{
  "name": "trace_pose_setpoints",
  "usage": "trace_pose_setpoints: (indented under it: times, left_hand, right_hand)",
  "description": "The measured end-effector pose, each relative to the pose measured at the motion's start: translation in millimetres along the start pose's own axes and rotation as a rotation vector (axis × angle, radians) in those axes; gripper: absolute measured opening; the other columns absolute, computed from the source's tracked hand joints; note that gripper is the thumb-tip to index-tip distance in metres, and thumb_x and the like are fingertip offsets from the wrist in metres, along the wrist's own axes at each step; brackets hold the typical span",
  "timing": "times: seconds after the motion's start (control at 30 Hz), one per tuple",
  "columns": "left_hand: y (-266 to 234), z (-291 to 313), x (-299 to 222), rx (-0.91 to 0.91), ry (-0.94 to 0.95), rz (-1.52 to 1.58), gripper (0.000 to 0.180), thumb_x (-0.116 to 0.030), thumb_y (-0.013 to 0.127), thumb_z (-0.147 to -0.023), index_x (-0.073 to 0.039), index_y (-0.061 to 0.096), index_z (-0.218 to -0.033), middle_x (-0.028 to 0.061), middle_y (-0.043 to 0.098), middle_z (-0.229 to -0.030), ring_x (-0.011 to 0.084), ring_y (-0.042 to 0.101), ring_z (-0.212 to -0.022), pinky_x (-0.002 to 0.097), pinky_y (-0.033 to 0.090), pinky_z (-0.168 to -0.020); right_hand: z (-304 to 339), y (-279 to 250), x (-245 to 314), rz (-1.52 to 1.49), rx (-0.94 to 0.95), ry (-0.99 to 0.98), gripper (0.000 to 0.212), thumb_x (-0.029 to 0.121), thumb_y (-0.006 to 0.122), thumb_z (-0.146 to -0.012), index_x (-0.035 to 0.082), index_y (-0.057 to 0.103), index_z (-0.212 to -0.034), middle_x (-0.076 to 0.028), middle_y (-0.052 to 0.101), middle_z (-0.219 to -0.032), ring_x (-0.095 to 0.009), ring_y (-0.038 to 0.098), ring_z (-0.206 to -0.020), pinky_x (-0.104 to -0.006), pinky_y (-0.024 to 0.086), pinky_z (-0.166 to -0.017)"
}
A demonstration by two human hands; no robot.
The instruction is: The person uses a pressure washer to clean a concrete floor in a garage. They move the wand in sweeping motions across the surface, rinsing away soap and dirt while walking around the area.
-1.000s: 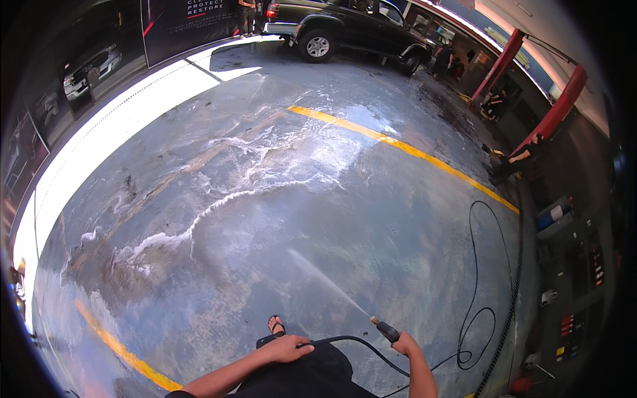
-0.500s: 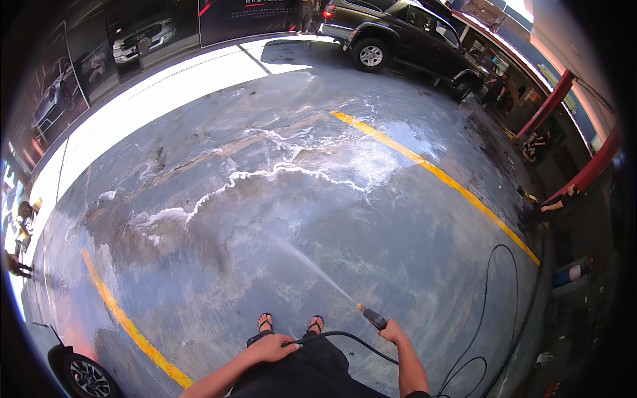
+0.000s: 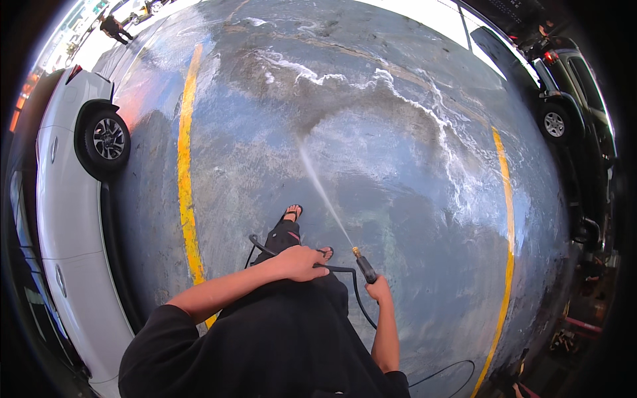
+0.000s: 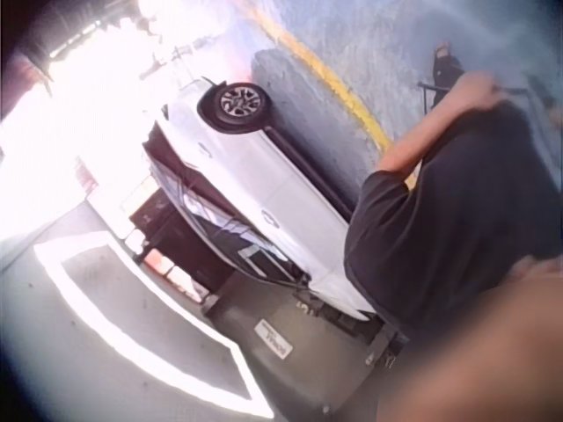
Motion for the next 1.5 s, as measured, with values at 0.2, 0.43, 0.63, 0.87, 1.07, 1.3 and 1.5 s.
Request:
trace_pose_setpoints:
  times: [0.2, 0.43, 0.63, 0.87, 1.07, 1.3, 1.5]
  left_hand:
    - [-12, 21, 13, -0.098, -0.093, 0.097, 0.044, -0.046, 0.063, -0.101, -0.007, 0.078, -0.116, 0.0227, 0.075, -0.090, 0.0417, 0.073, -0.088, 0.0498, 0.055, -0.085]
    - [-44, 19, 46, -0.135, -0.210, 0.205, 0.044, -0.046, 0.063, -0.101, -0.007, 0.078, -0.115, 0.0211, 0.075, -0.091, 0.0406, 0.073, -0.091, 0.0486, 0.056, -0.085]
    - [-98, 24, 86, -0.222, -0.195, 0.198, 0.044, -0.047, 0.063, -0.101, -0.007, 0.078, -0.111, 0.0216, 0.074, -0.092, 0.0411, 0.072, -0.090, 0.0496, 0.055, -0.084]
    - [-179, 49, 156, -0.366, -0.289, 0.224, 0.043, -0.046, 0.062, -0.100, -0.006, 0.079, -0.103, 0.0215, 0.073, -0.085, 0.0425, 0.070, -0.084, 0.0496, 0.054, -0.077]
    - [-214, 75, 191, -0.481, -0.270, 0.258, 0.044, -0.047, 0.062, -0.100, -0.008, 0.079, -0.106, 0.0212, 0.073, -0.084, 0.0422, 0.070, -0.081, 0.0490, 0.054, -0.075]
    - [-242, 90, 210, -0.465, -0.345, 0.310, 0.050, -0.052, 0.059, -0.099, -0.008, 0.079, -0.114, 0.0223, 0.075, -0.091, 0.0432, 0.071, -0.088, 0.0494, 0.055, -0.079]
    - [-244, 70, 209, -0.359, -0.341, 0.308, 0.045, -0.047, 0.062, -0.098, -0.010, 0.079, -0.116, 0.0169, 0.078, -0.104, 0.0390, 0.073, -0.098, 0.0477, 0.056, -0.088]
  right_hand:
    - [-59, -51, 22, -0.084, -0.214, -0.004, 0.042, 0.014, 0.069, -0.074, -0.002, 0.074, -0.113, -0.030, 0.074, -0.098, -0.046, 0.073, -0.098, -0.0494, 0.057, -0.086]
    - [-91, -57, 124, 0.133, -0.035, -0.161, 0.059, 0.015, 0.066, -0.077, 0.005, 0.067, -0.136, -0.031, 0.073, -0.102, -0.046, 0.072, -0.102, -0.0503, 0.056, -0.090]
    - [-123, -53, 263, 0.193, -0.120, -0.247, 0.074, 0.008, 0.062, -0.077, 0.025, 0.060, -0.149, -0.030, 0.073, -0.110, -0.048, 0.069, -0.107, -0.0514, 0.055, -0.092]
    - [-148, -29, 417, 0.349, -0.005, -0.419, 0.071, 0.007, 0.062, -0.078, 0.018, 0.061, -0.148, -0.030, 0.073, -0.110, -0.047, 0.070, -0.106, -0.0511, 0.056, -0.093]
    - [-172, -17, 510, 0.314, -0.103, -0.499, 0.073, 0.007, 0.064, -0.079, 0.016, 0.057, -0.151, -0.028, 0.073, -0.112, -0.045, 0.071, -0.106, -0.0518, 0.057, -0.093]
    - [-173, -26, 559, 0.329, -0.093, -0.552, 0.073, 0.006, 0.065, -0.077, 0.013, 0.059, -0.149, -0.028, 0.074, -0.110, -0.045, 0.071, -0.106, -0.0514, 0.056, -0.091]
    - [-178, -50, 485, 0.217, -0.136, -0.439, 0.073, 0.004, 0.063, -0.074, 0.015, 0.062, -0.146, -0.029, 0.073, -0.109, -0.047, 0.070, -0.105, -0.0514, 0.055, -0.090]
Point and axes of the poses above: each hand's wrist, its own z-axis away from the middle knuckle, its own y-axis out of the palm, x = y × z, the point moved 5 cm from there along -z, towards the middle knuckle
